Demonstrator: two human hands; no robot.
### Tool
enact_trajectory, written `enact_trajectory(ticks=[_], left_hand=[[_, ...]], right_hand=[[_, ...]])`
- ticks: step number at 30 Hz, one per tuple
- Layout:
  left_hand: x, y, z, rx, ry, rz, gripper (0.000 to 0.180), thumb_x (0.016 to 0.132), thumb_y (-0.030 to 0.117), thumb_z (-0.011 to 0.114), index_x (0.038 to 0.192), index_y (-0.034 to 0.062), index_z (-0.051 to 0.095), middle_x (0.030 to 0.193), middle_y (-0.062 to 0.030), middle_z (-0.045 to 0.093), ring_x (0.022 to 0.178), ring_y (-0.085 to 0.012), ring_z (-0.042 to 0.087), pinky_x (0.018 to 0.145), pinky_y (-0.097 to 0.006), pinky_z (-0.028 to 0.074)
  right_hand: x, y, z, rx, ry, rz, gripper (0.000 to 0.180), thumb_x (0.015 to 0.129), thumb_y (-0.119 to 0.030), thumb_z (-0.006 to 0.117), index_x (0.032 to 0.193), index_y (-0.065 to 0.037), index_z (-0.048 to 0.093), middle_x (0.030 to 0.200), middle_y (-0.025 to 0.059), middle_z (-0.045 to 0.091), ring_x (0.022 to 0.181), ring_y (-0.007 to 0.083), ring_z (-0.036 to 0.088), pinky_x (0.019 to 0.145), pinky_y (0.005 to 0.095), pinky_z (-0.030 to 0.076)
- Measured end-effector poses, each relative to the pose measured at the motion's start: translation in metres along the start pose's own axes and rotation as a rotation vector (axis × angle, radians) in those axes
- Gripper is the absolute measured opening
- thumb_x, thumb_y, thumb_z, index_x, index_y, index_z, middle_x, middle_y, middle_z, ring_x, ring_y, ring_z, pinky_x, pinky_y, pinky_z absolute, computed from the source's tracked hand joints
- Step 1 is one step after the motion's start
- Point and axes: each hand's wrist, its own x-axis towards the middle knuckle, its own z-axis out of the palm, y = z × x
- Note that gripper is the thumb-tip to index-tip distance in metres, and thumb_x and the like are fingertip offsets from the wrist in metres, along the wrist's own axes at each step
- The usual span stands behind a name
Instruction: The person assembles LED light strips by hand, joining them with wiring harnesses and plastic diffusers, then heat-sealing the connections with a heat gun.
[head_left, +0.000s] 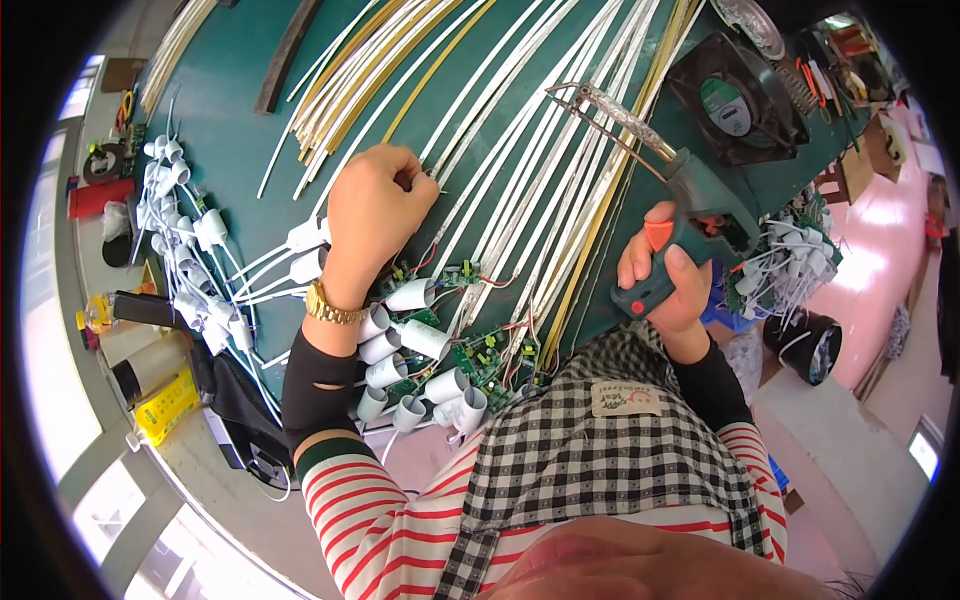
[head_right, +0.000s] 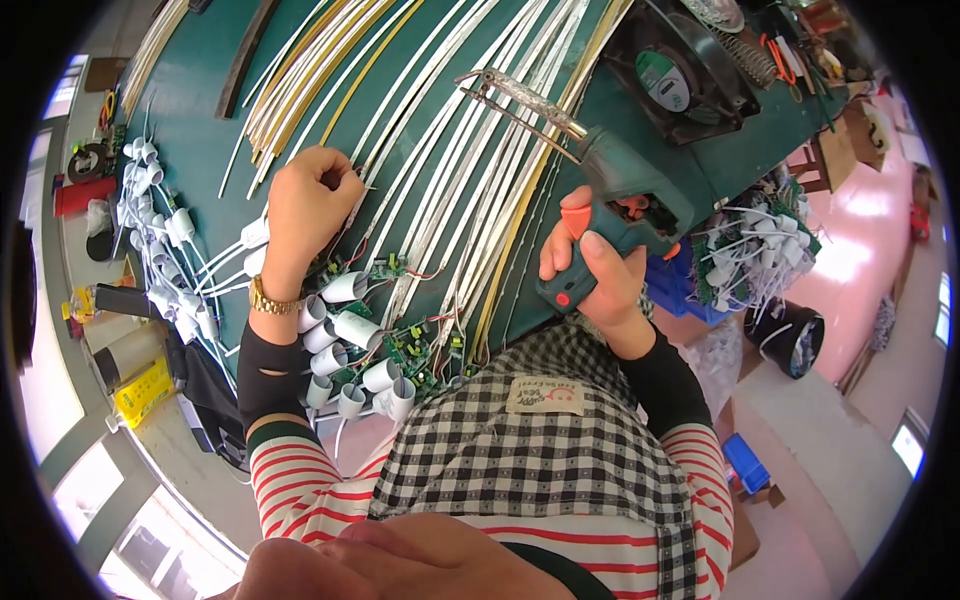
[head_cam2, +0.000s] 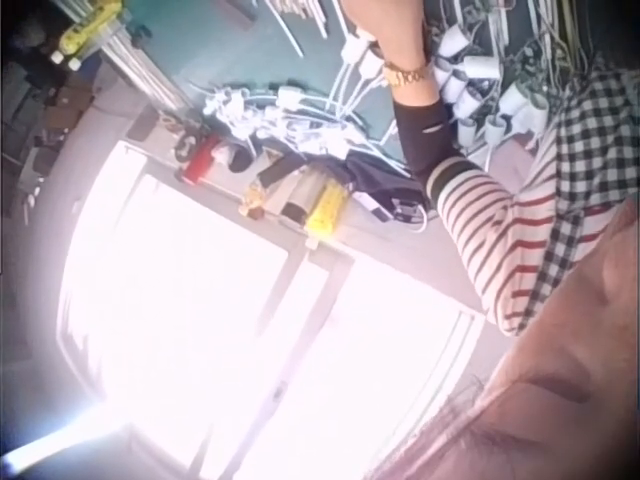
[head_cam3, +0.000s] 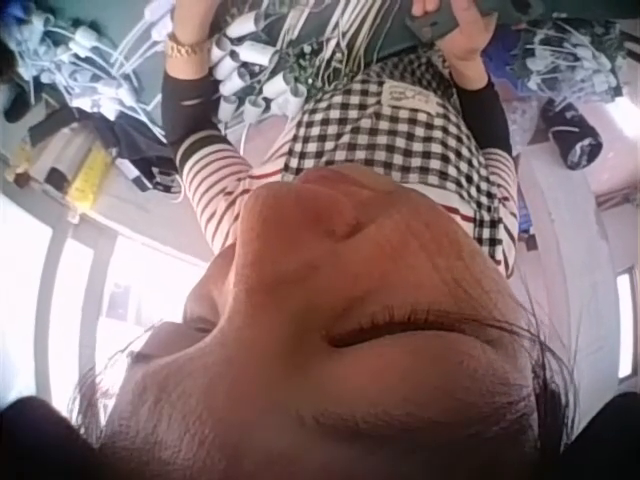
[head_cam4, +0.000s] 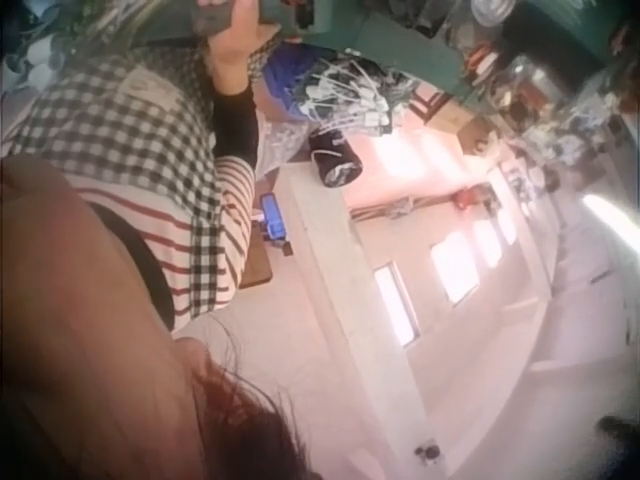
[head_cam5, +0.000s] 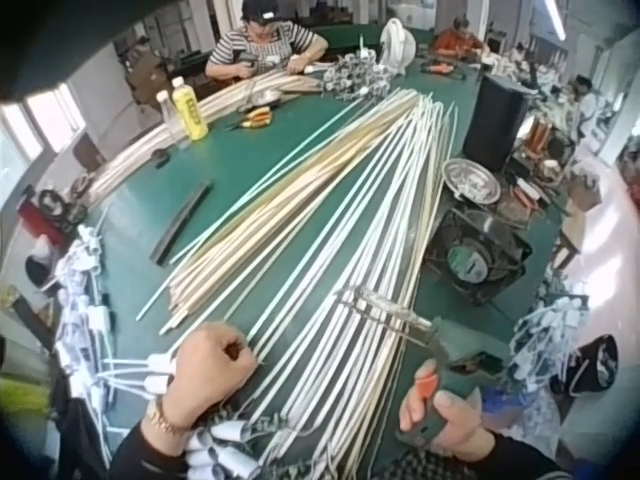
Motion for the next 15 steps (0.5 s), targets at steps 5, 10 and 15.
enact_trajectory(ticks=[5,10,15], left_hand=[[-0.001,0.002,-0.002,-0.046,-0.006,-0.039,0.009,0.065,0.011,0.064,0.064,0.0024,0.061,0.065,-0.0104,0.058,0.06,-0.0261,0.057,0.056,-0.035,0.045],[-0.001,-0.001,0.001,-0.075,0.036,-0.018,0.008,0.064,0.01,0.064,0.063,0.0026,0.06,0.063,-0.0101,0.058,0.057,-0.0256,0.056,0.054,-0.034,0.045],[0.0,0.001,0.001,-0.062,0.039,-0.012,0.007,0.063,0.01,0.063,0.062,0.0035,0.06,0.063,-0.0087,0.058,0.058,-0.0252,0.057,0.055,-0.035,0.045]], right_hand=[[0.0,-0.004,0.009,-0.027,0.02,0.038,0.036,0.088,-0.019,0.055,0.116,0.002,0.046,0.069,0.0106,0.054,0.059,0.0206,0.057,0.058,0.0318,0.047],[-0.001,-0.008,0.028,-0.14,-0.007,0.158,0.039,0.088,-0.02,0.053,0.118,0.002,0.042,0.068,0.0102,0.052,0.057,0.0195,0.055,0.059,0.0306,0.048],[0.002,-0.003,0.033,-0.245,-0.204,0.174,0.031,0.09,-0.005,0.052,0.119,0.001,0.047,0.079,0.0068,0.056,0.069,0.0146,0.058,0.063,0.0303,0.049]])
